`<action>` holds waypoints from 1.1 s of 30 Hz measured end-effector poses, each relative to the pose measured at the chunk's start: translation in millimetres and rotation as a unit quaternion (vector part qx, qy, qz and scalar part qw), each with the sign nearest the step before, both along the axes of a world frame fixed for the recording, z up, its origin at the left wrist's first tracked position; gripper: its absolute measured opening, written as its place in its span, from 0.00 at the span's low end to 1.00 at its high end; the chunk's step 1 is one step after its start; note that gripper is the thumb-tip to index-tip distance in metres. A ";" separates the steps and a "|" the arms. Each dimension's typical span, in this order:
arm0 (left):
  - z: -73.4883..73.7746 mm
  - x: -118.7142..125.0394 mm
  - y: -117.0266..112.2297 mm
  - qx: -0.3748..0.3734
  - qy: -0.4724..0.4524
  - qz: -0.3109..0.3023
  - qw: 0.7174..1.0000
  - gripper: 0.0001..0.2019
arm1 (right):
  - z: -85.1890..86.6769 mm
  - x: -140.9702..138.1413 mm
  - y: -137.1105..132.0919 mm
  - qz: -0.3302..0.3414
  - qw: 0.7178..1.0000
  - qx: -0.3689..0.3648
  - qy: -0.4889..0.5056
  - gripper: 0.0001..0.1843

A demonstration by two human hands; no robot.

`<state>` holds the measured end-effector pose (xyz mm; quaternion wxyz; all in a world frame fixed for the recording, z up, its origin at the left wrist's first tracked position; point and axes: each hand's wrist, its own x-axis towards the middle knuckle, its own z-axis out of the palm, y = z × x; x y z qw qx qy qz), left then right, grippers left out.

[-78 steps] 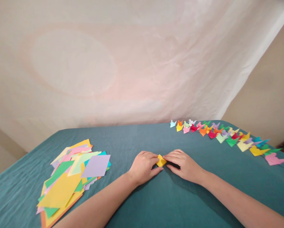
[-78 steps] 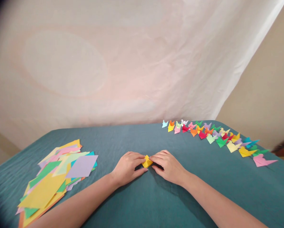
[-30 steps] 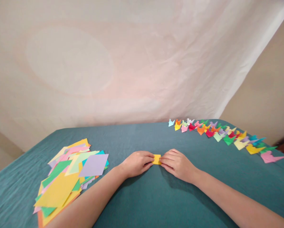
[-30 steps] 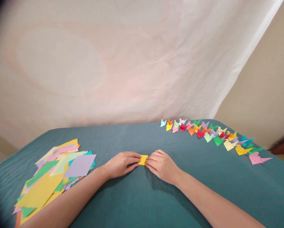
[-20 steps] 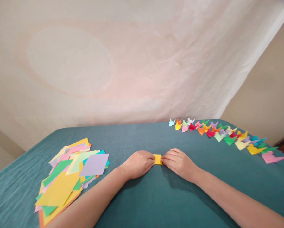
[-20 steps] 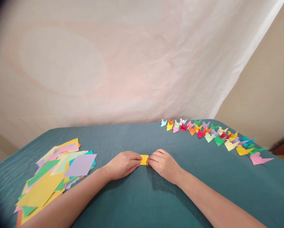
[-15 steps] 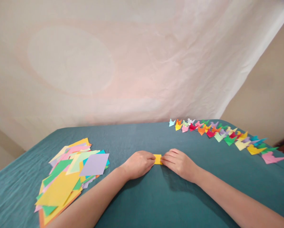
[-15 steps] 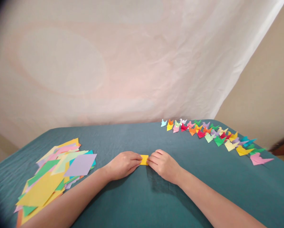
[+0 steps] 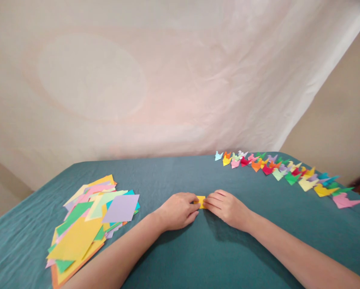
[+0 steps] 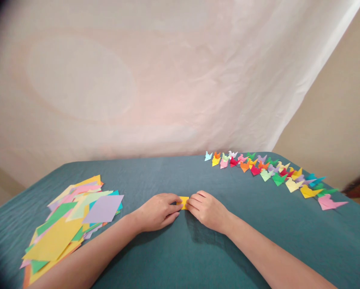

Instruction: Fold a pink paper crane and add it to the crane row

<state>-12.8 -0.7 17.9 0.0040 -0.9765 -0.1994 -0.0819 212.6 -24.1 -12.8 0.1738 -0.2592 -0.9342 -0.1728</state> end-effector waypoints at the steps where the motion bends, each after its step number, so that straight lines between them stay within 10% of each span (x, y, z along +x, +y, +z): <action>1: 0.3 0.1 -0.2 0.000 0.005 0.001 1.000 0.11 | -0.4 0.3 0.2 0.001 1.000 -0.005 0.005 0.13; 33: 2.7 2.9 -3.1 -0.001 0.023 0.016 1.000 0.12 | 16.5 -0.4 -6.3 -0.079 0.974 -0.212 -0.011 0.28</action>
